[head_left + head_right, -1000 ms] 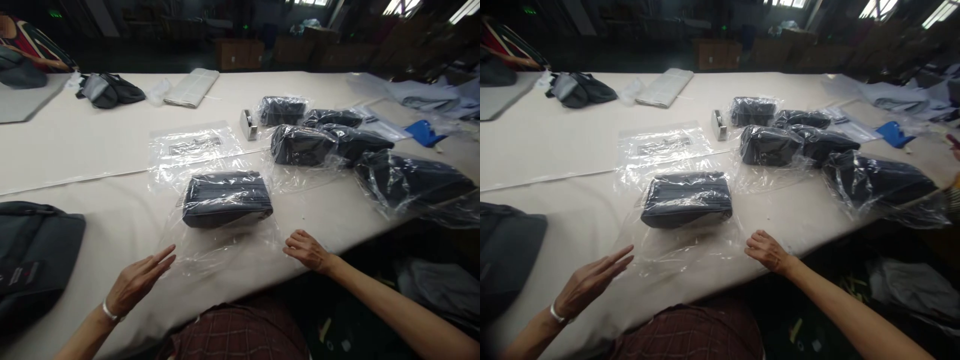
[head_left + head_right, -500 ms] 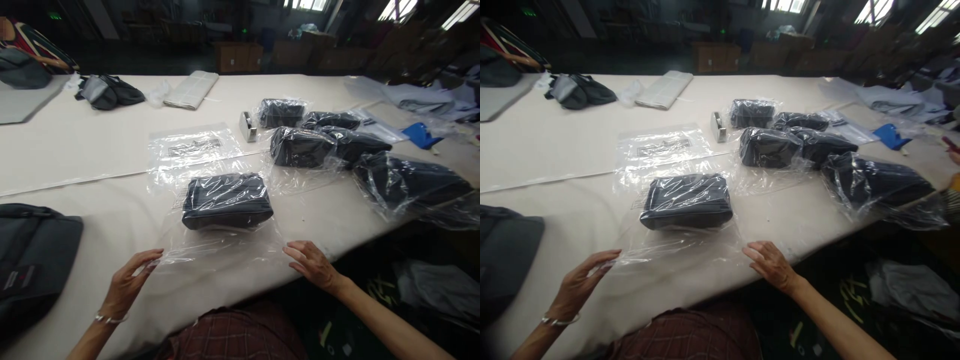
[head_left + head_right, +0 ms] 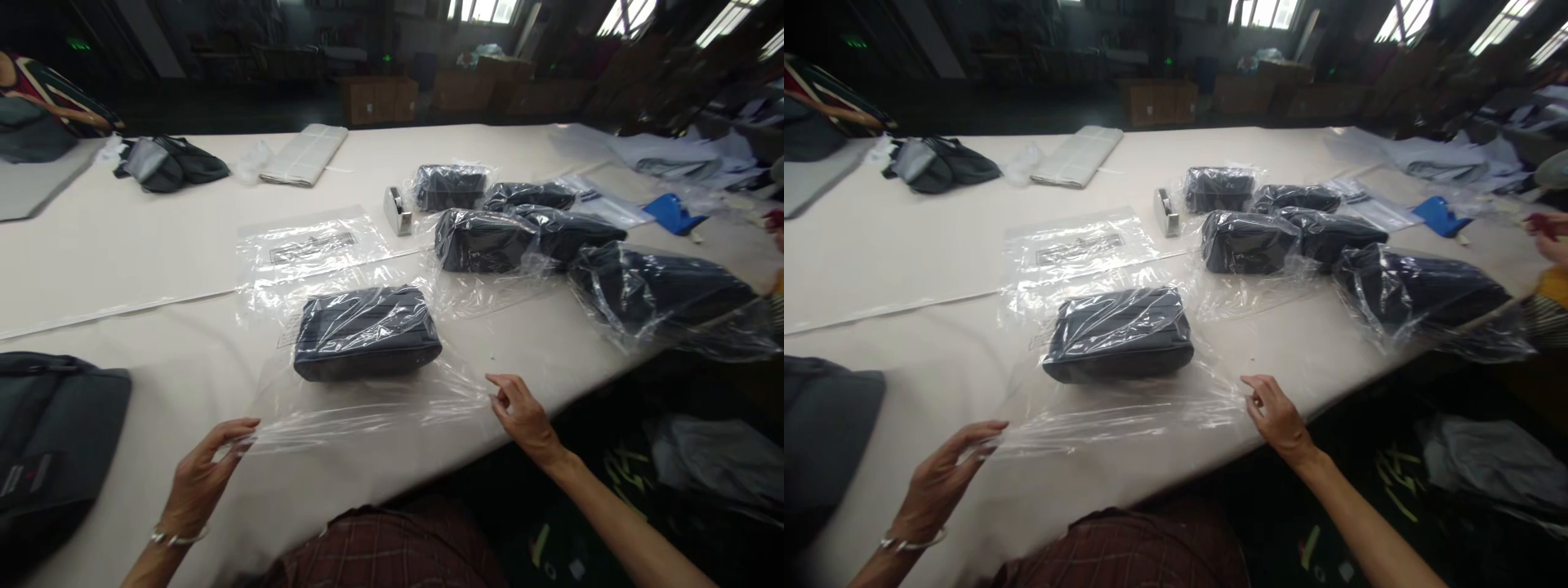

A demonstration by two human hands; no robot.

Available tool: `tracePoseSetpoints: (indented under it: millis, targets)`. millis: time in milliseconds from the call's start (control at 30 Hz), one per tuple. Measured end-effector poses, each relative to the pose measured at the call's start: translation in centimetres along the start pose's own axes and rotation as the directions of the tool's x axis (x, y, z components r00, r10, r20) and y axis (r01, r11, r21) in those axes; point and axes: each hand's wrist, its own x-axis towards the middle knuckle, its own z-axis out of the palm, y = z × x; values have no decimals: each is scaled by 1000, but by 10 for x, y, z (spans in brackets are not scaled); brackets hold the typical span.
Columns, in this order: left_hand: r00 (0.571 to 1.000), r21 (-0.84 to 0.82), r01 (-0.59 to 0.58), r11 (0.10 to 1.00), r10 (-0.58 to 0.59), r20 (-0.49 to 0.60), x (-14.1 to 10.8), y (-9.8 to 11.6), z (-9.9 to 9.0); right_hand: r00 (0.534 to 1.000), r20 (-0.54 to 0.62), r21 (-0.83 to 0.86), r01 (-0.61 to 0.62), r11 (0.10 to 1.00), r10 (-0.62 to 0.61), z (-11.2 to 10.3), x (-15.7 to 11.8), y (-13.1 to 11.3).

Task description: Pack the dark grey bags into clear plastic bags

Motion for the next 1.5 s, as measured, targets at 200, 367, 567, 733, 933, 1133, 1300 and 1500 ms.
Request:
tracePoseSetpoints:
  millis: [200, 367, 567, 733, 933, 1133, 1300, 1500]
  targets:
    - [998, 9, -30, 1000, 30, -58, -4, -3, -1, 948, 255, 27, 189, 982, -190, -56, 0, 34]
    - [998, 12, -45, 999, 45, -31, -1, -3, -3, 864, 319, -152, 453, 878, -390, -53, -1, 36]
    - [1000, 104, -8, 995, 9, -3, 3, -3, -6, 784, 256, -81, 601, 795, -566, -11, 18, 4]
    - [995, 178, -99, 979, 94, 35, 2, 0, -11, 751, 225, 77, 622, 780, -621, -17, 35, -3]
    - [986, 206, -115, 972, 137, -96, -1, -6, -9, 974, 41, 405, 189, 895, -224, -29, 44, -26]
    - [971, -76, 4, 997, -22, -238, -5, 3, 17, 842, -51, 917, -174, 360, 537, 17, 56, -66]
    - [957, -273, -181, 945, 105, -270, -6, 41, 38, 549, 41, 997, -78, 3, 835, 47, 73, -58]
    - [971, -589, -98, 802, -51, -231, 1, 62, 57, 536, 53, 987, -156, 37, 842, 36, 81, -21]
